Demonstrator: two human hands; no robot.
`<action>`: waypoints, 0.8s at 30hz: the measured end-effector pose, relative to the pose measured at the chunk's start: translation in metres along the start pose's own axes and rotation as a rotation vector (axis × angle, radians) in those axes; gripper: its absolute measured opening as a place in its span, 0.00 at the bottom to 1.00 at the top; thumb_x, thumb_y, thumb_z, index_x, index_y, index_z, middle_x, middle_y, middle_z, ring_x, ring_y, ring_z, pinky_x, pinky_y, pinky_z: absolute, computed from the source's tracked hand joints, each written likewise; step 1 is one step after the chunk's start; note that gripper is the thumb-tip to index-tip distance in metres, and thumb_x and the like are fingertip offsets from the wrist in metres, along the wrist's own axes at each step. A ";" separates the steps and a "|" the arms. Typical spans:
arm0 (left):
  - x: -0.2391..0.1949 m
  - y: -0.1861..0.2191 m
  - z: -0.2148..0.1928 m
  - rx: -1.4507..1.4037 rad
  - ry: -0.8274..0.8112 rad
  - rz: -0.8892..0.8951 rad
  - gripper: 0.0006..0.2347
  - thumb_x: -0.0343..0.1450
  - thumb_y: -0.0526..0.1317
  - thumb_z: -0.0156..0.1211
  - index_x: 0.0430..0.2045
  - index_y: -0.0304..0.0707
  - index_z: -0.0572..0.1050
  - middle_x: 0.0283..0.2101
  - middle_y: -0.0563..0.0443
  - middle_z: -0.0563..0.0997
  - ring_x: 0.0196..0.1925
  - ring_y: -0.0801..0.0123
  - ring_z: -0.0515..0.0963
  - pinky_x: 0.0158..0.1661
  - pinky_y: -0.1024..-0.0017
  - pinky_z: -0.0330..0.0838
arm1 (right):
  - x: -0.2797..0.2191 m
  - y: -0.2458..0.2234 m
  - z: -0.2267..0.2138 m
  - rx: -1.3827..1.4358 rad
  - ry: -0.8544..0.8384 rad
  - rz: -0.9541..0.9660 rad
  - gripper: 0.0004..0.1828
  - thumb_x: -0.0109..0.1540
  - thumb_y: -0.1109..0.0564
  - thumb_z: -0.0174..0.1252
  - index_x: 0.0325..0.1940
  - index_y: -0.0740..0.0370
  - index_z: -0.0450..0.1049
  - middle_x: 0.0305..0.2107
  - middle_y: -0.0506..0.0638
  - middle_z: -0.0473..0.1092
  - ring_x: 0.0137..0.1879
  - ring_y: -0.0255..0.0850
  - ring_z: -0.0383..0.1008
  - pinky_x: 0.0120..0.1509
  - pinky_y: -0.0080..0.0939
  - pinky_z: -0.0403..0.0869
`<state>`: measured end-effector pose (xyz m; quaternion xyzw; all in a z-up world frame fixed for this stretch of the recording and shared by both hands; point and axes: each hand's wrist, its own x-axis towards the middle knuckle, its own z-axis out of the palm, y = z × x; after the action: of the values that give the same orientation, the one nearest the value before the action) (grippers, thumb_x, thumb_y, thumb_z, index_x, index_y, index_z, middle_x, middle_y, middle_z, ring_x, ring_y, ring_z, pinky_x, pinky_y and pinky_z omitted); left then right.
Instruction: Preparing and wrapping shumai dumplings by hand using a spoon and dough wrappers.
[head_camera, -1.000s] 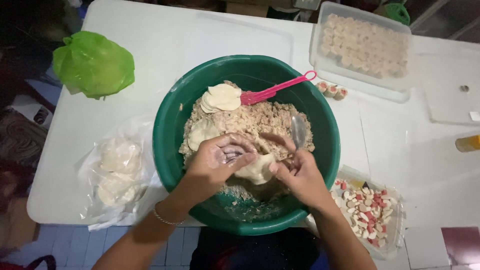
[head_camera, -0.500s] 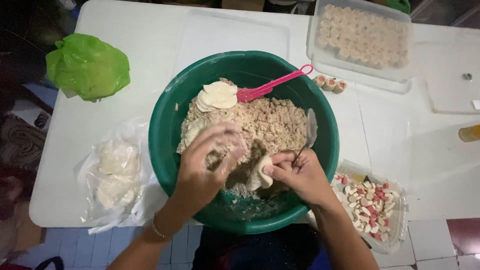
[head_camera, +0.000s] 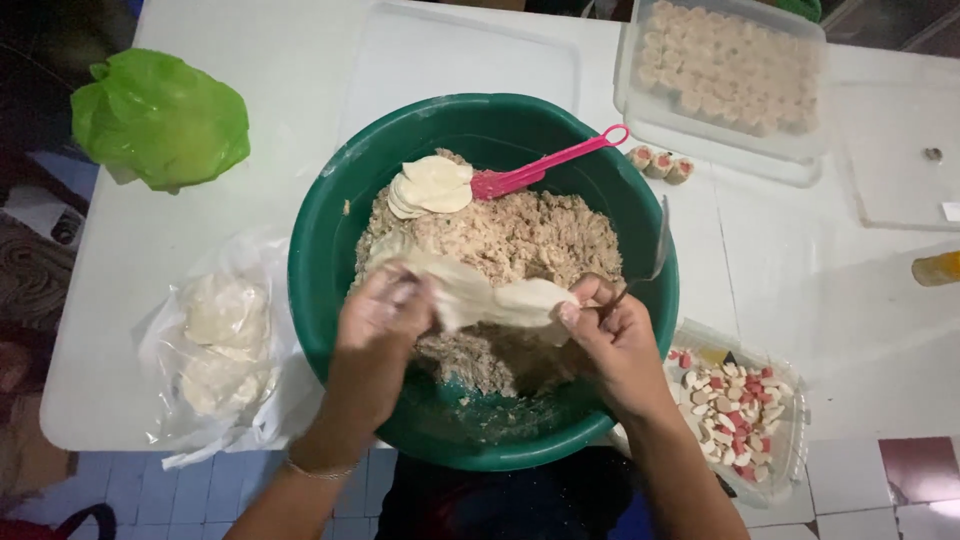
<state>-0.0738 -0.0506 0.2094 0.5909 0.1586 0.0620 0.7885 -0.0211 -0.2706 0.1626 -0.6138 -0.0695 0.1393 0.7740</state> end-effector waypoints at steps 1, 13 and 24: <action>-0.001 0.013 0.005 -0.280 0.138 -0.118 0.06 0.71 0.35 0.59 0.36 0.40 0.68 0.36 0.56 0.76 0.31 0.77 0.74 0.27 0.85 0.66 | 0.000 0.000 0.001 0.048 0.018 -0.007 0.08 0.62 0.62 0.57 0.41 0.71 0.69 0.09 0.55 0.66 0.10 0.38 0.68 0.15 0.37 0.70; 0.030 0.000 -0.062 -0.609 0.128 -0.173 0.10 0.76 0.41 0.49 0.41 0.31 0.68 0.58 0.27 0.75 0.63 0.42 0.75 0.62 0.45 0.69 | 0.045 -0.046 0.039 -0.583 -0.208 -0.070 0.09 0.61 0.61 0.61 0.40 0.72 0.76 0.09 0.52 0.66 0.11 0.35 0.58 0.15 0.32 0.59; 0.002 0.024 -0.054 0.333 -0.299 -0.168 0.34 0.69 0.56 0.40 0.71 0.43 0.52 0.39 0.52 0.59 0.40 0.70 0.58 0.40 0.69 0.51 | 0.087 -0.107 0.051 -1.171 -0.483 0.103 0.20 0.68 0.43 0.43 0.56 0.58 0.66 0.27 0.49 0.76 0.23 0.35 0.70 0.27 0.35 0.67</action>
<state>-0.0875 0.0057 0.2185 0.7004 0.0967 -0.1189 0.6971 0.0611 -0.2191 0.2725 -0.8892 -0.2769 0.2498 0.2652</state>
